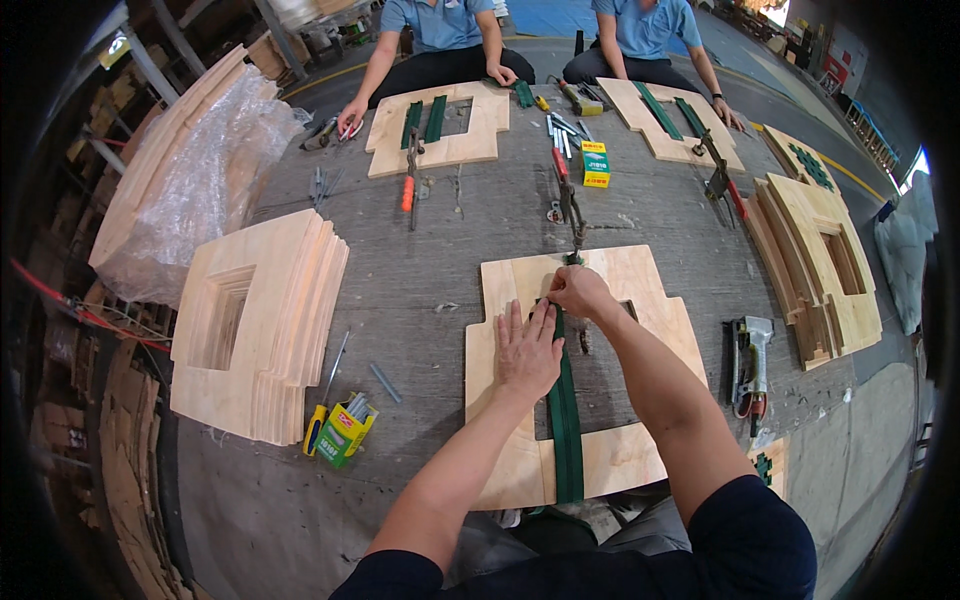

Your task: The person assembles a green woven pattern onto a square wooden frame using a pneumatic nail gun. They position green strips in a grid, staple them to the wood, and then stack the completed unit with others.

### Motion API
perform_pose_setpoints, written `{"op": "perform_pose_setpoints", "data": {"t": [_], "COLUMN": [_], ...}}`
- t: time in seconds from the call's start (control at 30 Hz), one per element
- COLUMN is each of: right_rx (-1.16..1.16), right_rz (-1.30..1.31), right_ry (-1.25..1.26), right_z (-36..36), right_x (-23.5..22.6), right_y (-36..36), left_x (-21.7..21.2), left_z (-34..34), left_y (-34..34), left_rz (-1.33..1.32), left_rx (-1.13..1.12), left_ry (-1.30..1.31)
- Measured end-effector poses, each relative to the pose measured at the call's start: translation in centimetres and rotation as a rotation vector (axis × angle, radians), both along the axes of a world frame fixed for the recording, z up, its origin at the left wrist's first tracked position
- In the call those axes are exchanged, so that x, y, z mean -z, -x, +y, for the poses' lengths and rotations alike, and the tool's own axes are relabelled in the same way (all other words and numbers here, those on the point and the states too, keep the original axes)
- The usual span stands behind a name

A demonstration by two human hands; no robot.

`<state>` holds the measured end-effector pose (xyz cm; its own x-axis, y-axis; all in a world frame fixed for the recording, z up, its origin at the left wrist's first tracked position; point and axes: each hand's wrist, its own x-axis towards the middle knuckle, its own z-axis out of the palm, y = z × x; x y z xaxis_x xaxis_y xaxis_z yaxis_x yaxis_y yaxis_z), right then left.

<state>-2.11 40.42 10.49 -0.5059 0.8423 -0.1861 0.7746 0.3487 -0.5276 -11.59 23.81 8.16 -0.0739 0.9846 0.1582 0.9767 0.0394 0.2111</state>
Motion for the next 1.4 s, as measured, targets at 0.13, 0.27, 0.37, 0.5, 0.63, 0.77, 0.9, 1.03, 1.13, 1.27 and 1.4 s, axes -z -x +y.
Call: {"op": "perform_pose_setpoints", "data": {"t": [0.13,0.27,0.37,0.5,0.63,0.77,0.9,1.03,1.13,1.27,1.4], "right_rx": [-0.006,-0.012,-0.012,-0.024,0.023,0.306,0.503,0.82,0.801,0.818,0.835], "right_rz": [-0.009,-0.028,-0.038,-0.028,0.11,0.72,0.659,0.185,-0.214,0.061,0.097], "right_ry": [0.021,0.025,0.084,0.084,0.065,0.58,0.058,-0.51,-0.401,0.019,0.047], "right_z": [0.0,0.4,0.1,0.0,1.4,-1.7,-4.4,-7.5,-8.7,-7.8,-6.5], "right_x": [-0.2,-0.2,-0.5,-0.3,0.0,-2.1,-3.8,-5.5,-4.0,-1.4,-1.3], "right_y": [0.4,0.1,0.6,0.9,-2.8,-6.0,-20.3,-38.5,-42.7,-41.2,-41.0], "left_x": [0.0,-0.4,-0.4,-0.7,-1.2,-0.6,-1.0,-1.5,-1.6,-1.8,-1.9], "left_z": [-0.1,0.0,-0.3,-0.5,0.6,-0.5,-0.6,0.1,0.1,-0.4,-0.4], "left_y": [0.1,-0.2,0.1,0.1,-1.4,0.1,0.4,-1.1,-1.1,-0.7,-0.8], "left_rz": [0.019,0.023,0.032,0.044,0.026,0.005,-0.008,-0.054,-0.053,0.011,0.012], "left_rx": [-0.018,-0.017,-0.037,-0.063,-0.002,-0.058,-0.084,-0.041,-0.053,-0.075,-0.067], "left_ry": [-0.011,-0.007,0.011,0.03,0.003,0.031,0.05,0.063,0.078,0.095,0.094]}}
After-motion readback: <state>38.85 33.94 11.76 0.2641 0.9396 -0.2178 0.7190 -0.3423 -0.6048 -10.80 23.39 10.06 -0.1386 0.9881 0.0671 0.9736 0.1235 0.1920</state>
